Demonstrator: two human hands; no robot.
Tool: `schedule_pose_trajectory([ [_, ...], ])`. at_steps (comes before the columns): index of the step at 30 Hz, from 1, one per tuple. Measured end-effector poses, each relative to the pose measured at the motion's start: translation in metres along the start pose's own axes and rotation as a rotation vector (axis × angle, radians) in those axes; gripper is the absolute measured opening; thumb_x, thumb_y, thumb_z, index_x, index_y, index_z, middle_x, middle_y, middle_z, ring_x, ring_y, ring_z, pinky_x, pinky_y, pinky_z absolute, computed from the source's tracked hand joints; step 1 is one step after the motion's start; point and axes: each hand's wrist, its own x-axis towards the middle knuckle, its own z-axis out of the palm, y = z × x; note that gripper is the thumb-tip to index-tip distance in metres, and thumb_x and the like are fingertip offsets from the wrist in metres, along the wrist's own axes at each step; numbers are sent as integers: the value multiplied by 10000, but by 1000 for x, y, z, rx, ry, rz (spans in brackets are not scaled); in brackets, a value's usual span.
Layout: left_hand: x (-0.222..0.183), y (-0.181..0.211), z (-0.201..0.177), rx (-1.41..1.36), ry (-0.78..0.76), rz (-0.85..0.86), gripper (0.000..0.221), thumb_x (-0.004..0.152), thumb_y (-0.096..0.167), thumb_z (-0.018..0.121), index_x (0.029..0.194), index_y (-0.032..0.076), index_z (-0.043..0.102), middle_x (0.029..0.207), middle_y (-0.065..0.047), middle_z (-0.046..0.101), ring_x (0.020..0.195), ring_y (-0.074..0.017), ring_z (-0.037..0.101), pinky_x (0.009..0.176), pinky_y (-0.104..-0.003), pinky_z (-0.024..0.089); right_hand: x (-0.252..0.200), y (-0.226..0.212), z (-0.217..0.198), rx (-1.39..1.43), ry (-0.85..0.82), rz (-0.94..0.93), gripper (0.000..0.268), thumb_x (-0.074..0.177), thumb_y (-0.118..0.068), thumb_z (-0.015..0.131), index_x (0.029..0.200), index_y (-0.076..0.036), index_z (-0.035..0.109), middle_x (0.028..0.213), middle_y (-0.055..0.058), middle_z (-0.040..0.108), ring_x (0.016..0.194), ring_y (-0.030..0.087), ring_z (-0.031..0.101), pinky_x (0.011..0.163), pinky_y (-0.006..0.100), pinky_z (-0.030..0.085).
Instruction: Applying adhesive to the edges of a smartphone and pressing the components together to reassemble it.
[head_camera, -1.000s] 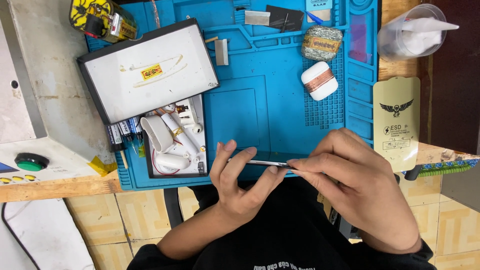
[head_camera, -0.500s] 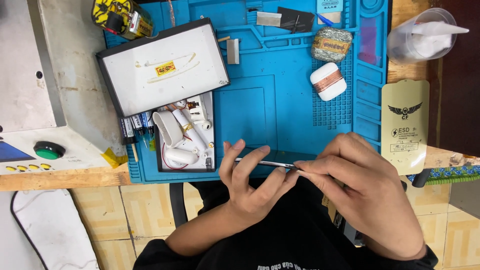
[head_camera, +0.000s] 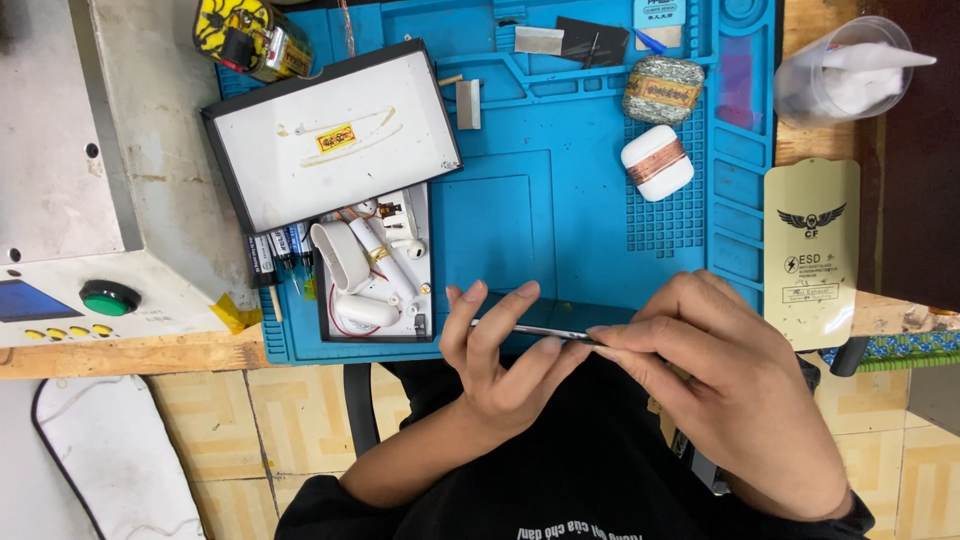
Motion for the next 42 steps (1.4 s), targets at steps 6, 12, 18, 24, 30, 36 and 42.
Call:
schedule_pose_trajectory([
  [6,0,-6,-6,-341,75,-117,793,941,131,935,1433,260,327,1424,-277,608,1349,-382,684,1306,-565,490,-6,-1,1,-54,32,-44,236,974,-163,778,1207,-124,791,949,60,630,863,218,618,796,384,480],
  [12,11,-2,-11,-457,31,-252,699,923,166,925,1369,247,392,1323,-193,628,1223,-325,730,1236,-569,545,-12,8,4,-73,41,-75,315,957,-183,809,1264,-123,776,1022,70,672,904,223,649,825,372,526],
  [18,28,1,-21,-537,-83,-343,604,916,162,922,1321,151,475,1219,-158,607,1110,-283,701,1055,-459,629,-8,11,-1,-20,76,-119,353,947,-157,829,1285,-83,759,1053,105,710,943,241,680,855,354,572],
  [24,43,4,-27,-358,-190,-412,564,871,198,961,1258,121,558,1173,-85,645,1131,-259,666,1035,-358,542,0,18,-5,-3,123,-145,416,1020,-243,764,1399,-87,692,1198,129,687,1114,294,681,968,418,549],
  [30,53,7,-23,-255,-205,-377,530,859,217,966,1237,90,617,1168,-104,663,1132,-263,655,1017,-374,555,-28,-20,-30,-146,423,-263,313,1083,-218,678,1376,-109,671,1264,166,712,1153,322,715,997,437,549],
  [36,67,8,-17,-224,-227,-347,405,928,230,905,1222,97,660,1193,-105,621,1162,-269,646,1012,-383,545,-86,-79,-33,-253,274,-373,324,1083,-297,543,961,-369,834,961,-242,814,925,-49,738,951,223,469],
  [42,63,7,-16,-213,-168,-265,334,976,224,865,1179,78,645,1138,-118,632,1130,-305,634,991,-417,539,-41,-155,-36,-624,309,-323,206,935,-152,463,780,-287,451,756,-94,359,589,31,374,777,152,474],
])
